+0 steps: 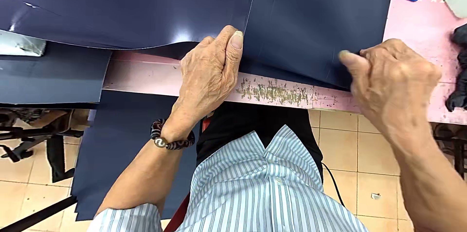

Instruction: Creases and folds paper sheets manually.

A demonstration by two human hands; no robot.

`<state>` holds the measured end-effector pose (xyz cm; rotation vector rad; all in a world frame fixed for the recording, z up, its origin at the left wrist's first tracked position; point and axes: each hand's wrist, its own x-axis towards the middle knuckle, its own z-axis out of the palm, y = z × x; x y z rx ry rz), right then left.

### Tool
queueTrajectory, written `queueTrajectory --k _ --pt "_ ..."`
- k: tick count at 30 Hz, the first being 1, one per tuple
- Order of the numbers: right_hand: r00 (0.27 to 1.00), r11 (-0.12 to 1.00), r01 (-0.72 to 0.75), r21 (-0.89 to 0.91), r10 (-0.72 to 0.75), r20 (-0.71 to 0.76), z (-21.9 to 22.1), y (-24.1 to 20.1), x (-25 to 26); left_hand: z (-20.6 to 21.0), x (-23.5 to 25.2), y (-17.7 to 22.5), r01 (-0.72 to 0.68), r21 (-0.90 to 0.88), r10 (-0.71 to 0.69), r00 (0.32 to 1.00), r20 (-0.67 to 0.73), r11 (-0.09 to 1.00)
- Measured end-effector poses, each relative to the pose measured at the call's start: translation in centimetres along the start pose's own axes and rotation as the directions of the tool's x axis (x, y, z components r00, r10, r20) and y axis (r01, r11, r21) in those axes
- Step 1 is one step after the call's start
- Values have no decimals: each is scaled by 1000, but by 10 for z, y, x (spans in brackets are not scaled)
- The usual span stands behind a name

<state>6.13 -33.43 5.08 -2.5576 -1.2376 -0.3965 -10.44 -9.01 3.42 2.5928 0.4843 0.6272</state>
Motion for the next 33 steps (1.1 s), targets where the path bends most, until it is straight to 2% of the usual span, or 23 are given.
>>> queueTrajectory --k 3,7,10,13,15,21,28,30,33 --pt "999 998 -25 60 27 -21 27 1 6 -5 -2 -3 29 -99 -25 999 47 995" --pt "995 989 3 149 -18 94 35 4 4 -14 6 -6 79 -235 -38 984 176 969" --pt "989 985 27 168 -52 142 36 9 4 -12 10 0 59 -338 -5 987 159 939" --pt "983 991 44 128 -65 171 38 9 5 -6 11 -2 88 -555 -27 993 118 827" --pt "978 995 49 83 -64 199 38 8 6 -3 12 -5 117 -576 -62 991 114 809" --pt "964 996 73 54 -84 253 37 8 9 4 16 -4 202 -361 -180 979 95 910" --pt "948 995 77 65 -93 305 33 9 11 10 12 2 115 -124 -110 993 40 986" --pt "948 994 89 61 -104 300 33 9 11 2 6 15 47 34 -50 996 77 998" --pt "955 995 85 58 -98 279 36 7 11 5 2 26 -236 247 206 968 141 940"
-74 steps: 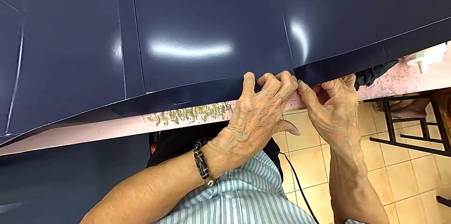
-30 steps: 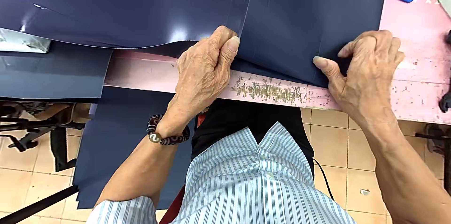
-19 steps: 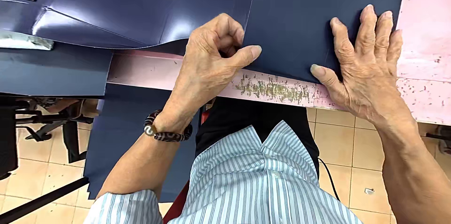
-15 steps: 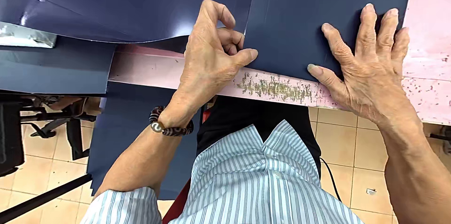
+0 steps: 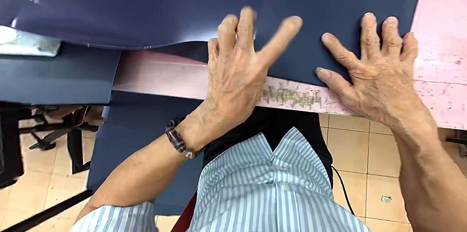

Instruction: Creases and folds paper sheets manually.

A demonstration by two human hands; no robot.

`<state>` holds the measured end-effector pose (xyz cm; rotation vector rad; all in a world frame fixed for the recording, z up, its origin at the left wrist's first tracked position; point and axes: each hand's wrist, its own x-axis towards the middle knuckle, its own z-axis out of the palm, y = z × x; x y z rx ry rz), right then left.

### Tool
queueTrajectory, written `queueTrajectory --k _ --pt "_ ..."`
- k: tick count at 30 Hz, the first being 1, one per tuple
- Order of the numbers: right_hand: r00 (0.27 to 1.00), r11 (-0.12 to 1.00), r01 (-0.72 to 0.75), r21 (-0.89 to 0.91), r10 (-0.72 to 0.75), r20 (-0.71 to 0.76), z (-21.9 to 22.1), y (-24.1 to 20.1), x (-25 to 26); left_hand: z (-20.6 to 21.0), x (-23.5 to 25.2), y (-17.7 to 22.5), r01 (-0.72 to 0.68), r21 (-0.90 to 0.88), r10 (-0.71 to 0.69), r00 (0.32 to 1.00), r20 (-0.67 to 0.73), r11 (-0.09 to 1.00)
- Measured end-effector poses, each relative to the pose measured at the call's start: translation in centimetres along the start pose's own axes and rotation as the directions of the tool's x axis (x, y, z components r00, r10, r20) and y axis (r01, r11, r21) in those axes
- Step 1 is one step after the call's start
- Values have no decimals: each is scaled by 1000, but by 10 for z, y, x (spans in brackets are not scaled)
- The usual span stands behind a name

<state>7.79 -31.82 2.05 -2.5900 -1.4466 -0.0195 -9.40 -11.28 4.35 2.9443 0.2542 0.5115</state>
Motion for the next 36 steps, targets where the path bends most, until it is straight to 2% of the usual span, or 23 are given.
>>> queueTrajectory --k 1,3,5,9,13,16,18,19,21,22,25,27,30,32,34,36 --pt "1000 1000 -3 5 3 -25 1 -1 -1 3 2 0 -127 -17 128 992 6 992" --pt "998 1000 -8 2 8 -64 2 -2 -2 14 6 -7 -347 -192 357 934 23 918" --pt "997 1000 6 12 -5 -82 1 -3 -2 18 16 -17 -420 -257 447 893 53 870" --pt "994 1000 8 -12 -10 -112 10 -1 4 25 48 -1 -485 -61 489 869 72 872" --pt "994 1000 4 14 -3 -109 10 2 2 50 73 9 -505 -175 528 840 126 845" --pt "990 964 96 250 -67 -121 -5 25 0 57 74 1 -523 -195 552 820 150 830" --pt "965 906 100 411 12 -263 -21 49 10 57 75 -2 -552 -174 576 803 153 815" --pt "921 901 79 427 98 -377 -26 62 20 59 75 -2 -562 -174 585 799 141 809" --pt "819 945 -72 320 239 -522 -28 91 48 62 76 0 -577 -173 598 795 106 798" --pt "799 947 -189 260 303 -519 -29 104 63 63 76 0 -581 -173 599 796 83 795" --pt "792 827 -547 133 562 -238 -35 123 100 66 72 -2 -562 -169 572 820 18 810" --pt "732 743 -662 102 669 -124 -38 122 116 63 70 -1 -539 -105 542 840 -1 836" --pt "681 677 -725 123 732 -14 -52 113 126 61 69 -3 -514 -69 515 857 -2 855" --pt "665 643 -742 190 743 78 -67 123 129 63 73 -3 -502 -90 505 863 13 860" --pt "696 669 -716 197 705 136 -76 134 126 63 71 -2 -486 -121 493 869 37 866" --pt "753 729 -657 192 646 124 -75 137 123 61 67 -2 -450 -142 464 882 83 881"
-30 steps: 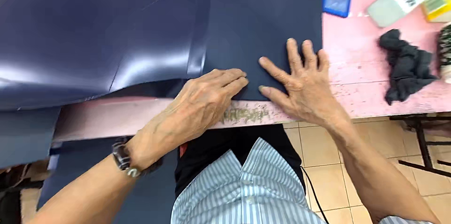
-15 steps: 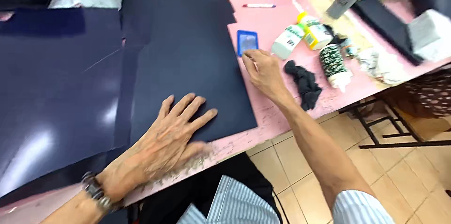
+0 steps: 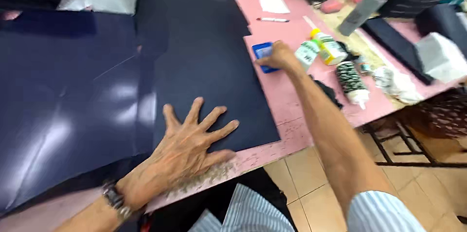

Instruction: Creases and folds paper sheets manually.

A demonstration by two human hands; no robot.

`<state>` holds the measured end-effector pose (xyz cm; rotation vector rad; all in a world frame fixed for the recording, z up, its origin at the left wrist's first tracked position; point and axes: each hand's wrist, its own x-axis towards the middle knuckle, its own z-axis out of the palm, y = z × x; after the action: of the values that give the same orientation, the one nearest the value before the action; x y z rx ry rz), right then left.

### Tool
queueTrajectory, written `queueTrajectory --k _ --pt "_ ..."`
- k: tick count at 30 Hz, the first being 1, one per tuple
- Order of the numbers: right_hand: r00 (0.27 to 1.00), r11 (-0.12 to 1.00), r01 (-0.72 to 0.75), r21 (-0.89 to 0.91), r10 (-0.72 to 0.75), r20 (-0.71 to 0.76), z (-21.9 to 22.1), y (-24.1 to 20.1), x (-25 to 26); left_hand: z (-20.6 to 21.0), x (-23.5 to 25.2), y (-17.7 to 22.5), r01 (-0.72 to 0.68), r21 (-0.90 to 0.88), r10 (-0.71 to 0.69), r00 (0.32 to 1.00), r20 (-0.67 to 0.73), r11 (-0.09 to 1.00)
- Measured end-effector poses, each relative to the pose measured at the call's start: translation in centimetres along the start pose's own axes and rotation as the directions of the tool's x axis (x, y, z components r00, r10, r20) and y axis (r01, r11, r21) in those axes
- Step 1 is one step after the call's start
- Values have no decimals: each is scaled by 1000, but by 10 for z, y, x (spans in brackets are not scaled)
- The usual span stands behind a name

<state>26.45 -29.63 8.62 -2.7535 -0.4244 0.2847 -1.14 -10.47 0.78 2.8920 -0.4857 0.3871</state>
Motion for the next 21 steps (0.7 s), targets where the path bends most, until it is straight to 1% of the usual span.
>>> queueTrajectory --k 3,4,5,6,7,8,10,12,13,15,18,21 --pt "990 995 97 -5 -97 -98 -5 1 -8 -2 -2 0 24 -6 -24 998 52 1000" --pt "973 986 164 -34 -168 -157 -8 4 -15 -3 -1 0 24 -5 -24 997 72 1000" --pt "941 965 248 -83 -260 -216 -9 7 -28 -4 -1 1 24 -9 -23 996 85 1000" --pt "885 926 349 -144 -376 -274 -8 10 -45 -4 -1 1 24 -14 -22 996 90 1000" --pt "812 869 448 -210 -494 -312 -3 13 -64 -4 -2 2 23 -20 -21 996 86 1000" --pt "737 803 534 -265 -596 -319 5 17 -85 -4 -2 2 20 -25 -18 996 83 999" --pt "629 688 660 -301 -725 -280 25 30 -113 -4 -2 2 17 -36 -14 997 79 999" --pt "538 599 720 -351 -800 -264 46 39 -120 -5 -1 2 14 -44 -11 997 71 999" --pt "520 585 719 -374 -811 -268 52 41 -117 -6 -1 2 13 -49 -9 997 77 999" --pt "523 596 690 -411 -803 -287 56 39 -97 -7 -2 2 3 -61 3 995 97 998" --pt "523 616 645 -451 -787 -327 54 31 -47 -6 -2 2 -3 -57 8 996 85 998" --pt "547 635 633 -443 -772 -325 50 21 -1 -5 -4 2 8 -68 -3 998 70 998"
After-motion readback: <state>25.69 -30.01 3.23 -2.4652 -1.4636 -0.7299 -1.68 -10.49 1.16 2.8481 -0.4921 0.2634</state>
